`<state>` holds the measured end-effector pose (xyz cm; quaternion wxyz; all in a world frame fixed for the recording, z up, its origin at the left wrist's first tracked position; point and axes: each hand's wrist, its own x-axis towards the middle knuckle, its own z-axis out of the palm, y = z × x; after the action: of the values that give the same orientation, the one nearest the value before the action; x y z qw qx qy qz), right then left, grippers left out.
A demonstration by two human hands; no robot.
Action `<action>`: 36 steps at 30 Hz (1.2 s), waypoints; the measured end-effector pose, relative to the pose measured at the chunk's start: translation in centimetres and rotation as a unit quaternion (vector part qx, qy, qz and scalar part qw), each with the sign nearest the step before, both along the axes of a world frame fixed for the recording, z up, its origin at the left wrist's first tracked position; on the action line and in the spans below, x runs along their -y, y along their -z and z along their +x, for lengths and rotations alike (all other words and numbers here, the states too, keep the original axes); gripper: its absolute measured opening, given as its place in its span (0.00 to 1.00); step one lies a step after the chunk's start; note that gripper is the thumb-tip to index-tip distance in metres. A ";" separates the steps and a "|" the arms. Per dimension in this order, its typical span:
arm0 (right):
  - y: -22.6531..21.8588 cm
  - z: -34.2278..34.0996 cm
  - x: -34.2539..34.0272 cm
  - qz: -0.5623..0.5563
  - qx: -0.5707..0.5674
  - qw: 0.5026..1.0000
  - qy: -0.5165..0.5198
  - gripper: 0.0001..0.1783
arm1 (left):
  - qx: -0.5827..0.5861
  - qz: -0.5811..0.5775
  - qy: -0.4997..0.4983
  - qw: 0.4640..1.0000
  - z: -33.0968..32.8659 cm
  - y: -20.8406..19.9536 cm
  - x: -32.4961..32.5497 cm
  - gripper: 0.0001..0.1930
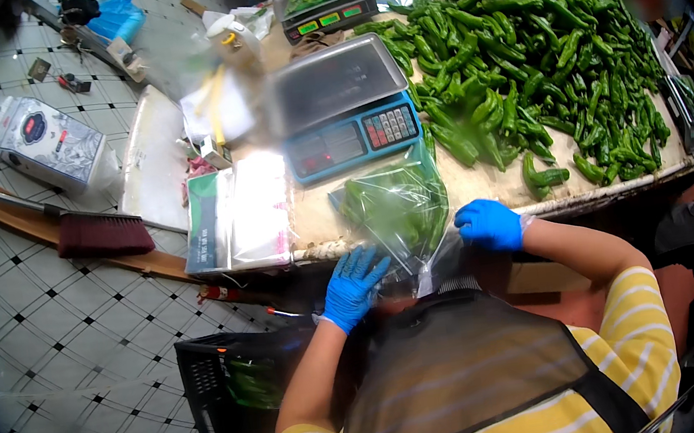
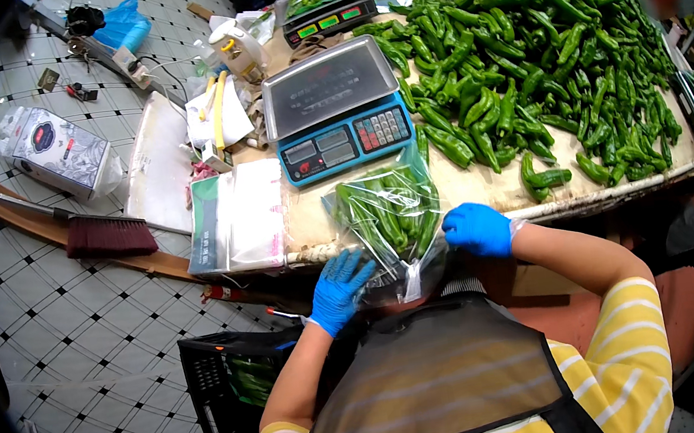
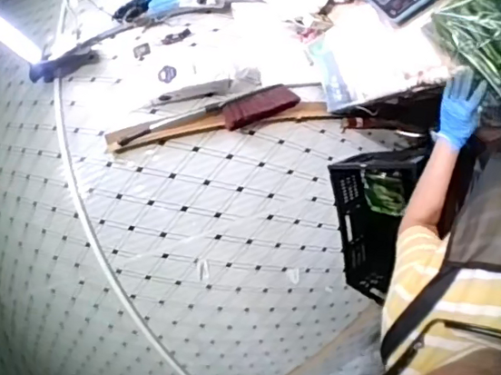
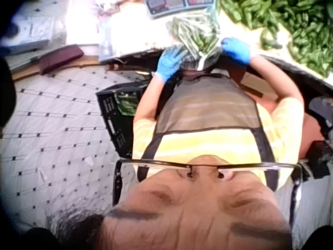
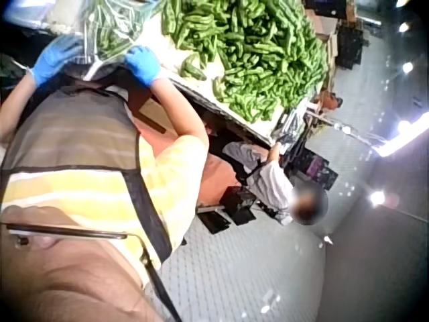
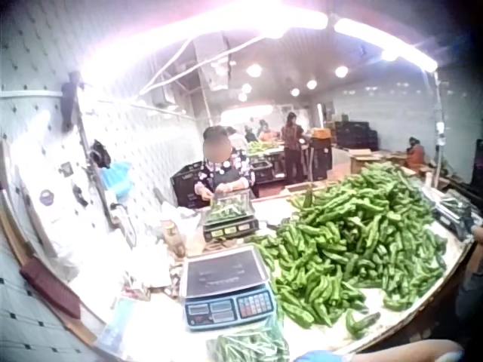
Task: The person picks green peppers from a large pile, places them on a digital scale, transfers them into a plastic bag, and sets the bag aside. The process repeats continuously with multiple peppers handled at once.
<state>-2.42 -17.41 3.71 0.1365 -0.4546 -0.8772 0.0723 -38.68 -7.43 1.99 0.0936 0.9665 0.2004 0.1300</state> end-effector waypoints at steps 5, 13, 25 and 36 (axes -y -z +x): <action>-7.7 0.7 -5.8 0.140 -0.309 0.915 0.219 0.03 | 0.429 -0.382 -0.157 0.803 3.1 -6.5 -5.3 0.23; -11.1 2.1 -12.3 -0.023 -0.583 0.775 0.242 0.11 | 0.477 -0.447 -0.210 0.727 5.3 -9.3 -13.1 0.21; 8.6 -1.0 -2.1 0.024 -0.278 0.810 0.515 0.13 | 0.317 -0.423 -0.472 0.705 5.4 0.8 -0.6 0.17; 1.4 -4.9 -3.1 0.124 -0.132 0.877 0.446 0.25 | -0.007 -0.202 -0.505 0.839 6.5 -0.4 -1.0 0.41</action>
<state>-7.32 -14.26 2.30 0.3239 -0.7630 -0.5575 -0.0464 -32.22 -6.48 2.41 0.2070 0.6917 0.6833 0.1091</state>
